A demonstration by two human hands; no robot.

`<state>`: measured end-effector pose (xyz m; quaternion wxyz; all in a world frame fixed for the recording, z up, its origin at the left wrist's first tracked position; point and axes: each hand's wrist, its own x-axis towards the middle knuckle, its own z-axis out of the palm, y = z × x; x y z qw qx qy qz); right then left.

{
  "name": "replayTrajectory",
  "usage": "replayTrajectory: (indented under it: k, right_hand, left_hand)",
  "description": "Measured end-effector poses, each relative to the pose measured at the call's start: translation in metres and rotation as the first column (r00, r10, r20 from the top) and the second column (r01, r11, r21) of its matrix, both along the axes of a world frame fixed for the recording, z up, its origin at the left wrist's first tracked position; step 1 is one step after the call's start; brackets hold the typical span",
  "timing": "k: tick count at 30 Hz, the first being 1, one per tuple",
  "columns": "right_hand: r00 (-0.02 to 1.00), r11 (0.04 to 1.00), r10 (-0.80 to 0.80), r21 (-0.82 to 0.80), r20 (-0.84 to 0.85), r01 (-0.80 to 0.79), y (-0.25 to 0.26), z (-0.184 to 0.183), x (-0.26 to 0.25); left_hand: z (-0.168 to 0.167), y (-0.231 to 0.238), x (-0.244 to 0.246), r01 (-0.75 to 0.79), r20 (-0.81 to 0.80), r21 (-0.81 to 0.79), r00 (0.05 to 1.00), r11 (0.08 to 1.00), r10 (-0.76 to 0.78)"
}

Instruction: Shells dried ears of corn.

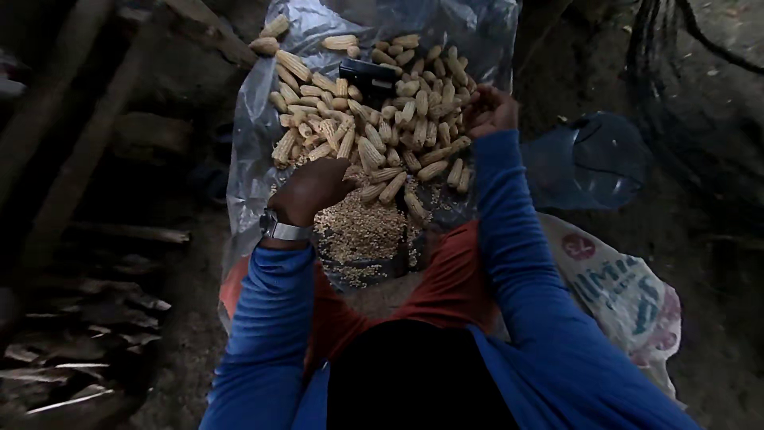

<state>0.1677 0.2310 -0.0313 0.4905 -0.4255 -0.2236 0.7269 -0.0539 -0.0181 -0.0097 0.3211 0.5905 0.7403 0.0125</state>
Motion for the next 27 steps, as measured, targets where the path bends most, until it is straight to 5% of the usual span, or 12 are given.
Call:
replayTrajectory:
  k: [3, 5, 9, 13, 16, 18, 23, 27]
  right_hand:
    - [0.976, 0.989, 0.135, 0.03, 0.169, -0.142, -0.008, -0.016, -0.025]
    - [0.858, 0.94, 0.289, 0.043, 0.425, -0.338, -0.012, -0.033, -0.041]
    - [0.295, 0.69, 0.426, -0.096, 0.855, -0.717, -0.004, -0.099, -0.056]
    - [-0.205, 0.501, 0.423, -0.416, 0.883, -0.759, -0.005, -0.156, -0.048]
    - [-0.4, 0.393, 0.371, -0.532, 0.838, -0.75, 0.001, -0.186, -0.04]
    - [-0.402, 0.377, 0.363, -0.527, 0.841, -0.762, 0.006, -0.204, -0.047]
    - [-0.13, 0.428, 0.328, -0.269, 0.936, -0.863, -0.004, -0.234, -0.096]
    - [-0.049, 0.54, 0.365, -0.255, 0.93, -0.802, -0.032, -0.261, -0.14]
  left_hand:
    - [-0.004, -0.003, -0.005, -0.048, -0.028, 0.04, 0.998, 0.998, 0.049]
    - [-0.005, -0.003, -0.004, -0.062, -0.033, 0.035, 0.997, 0.997, 0.063]
    - [0.0, -0.001, 0.0, -0.048, -0.003, -0.034, 0.999, 0.998, 0.048]
    - [-0.001, -0.002, -0.002, -0.071, -0.028, -0.053, 0.997, 0.996, 0.069]
    - [0.0, -0.006, -0.002, -0.086, -0.014, -0.036, 0.996, 0.996, 0.085]
    - [0.001, -0.001, -0.005, -0.078, -0.019, -0.087, 0.997, 0.993, 0.076]
    - [0.002, 0.003, -0.016, -0.094, -0.057, -0.083, 0.994, 0.992, 0.089]
    - [-0.002, -0.003, -0.018, -0.129, -0.073, 0.03, 0.989, 0.991, 0.131]
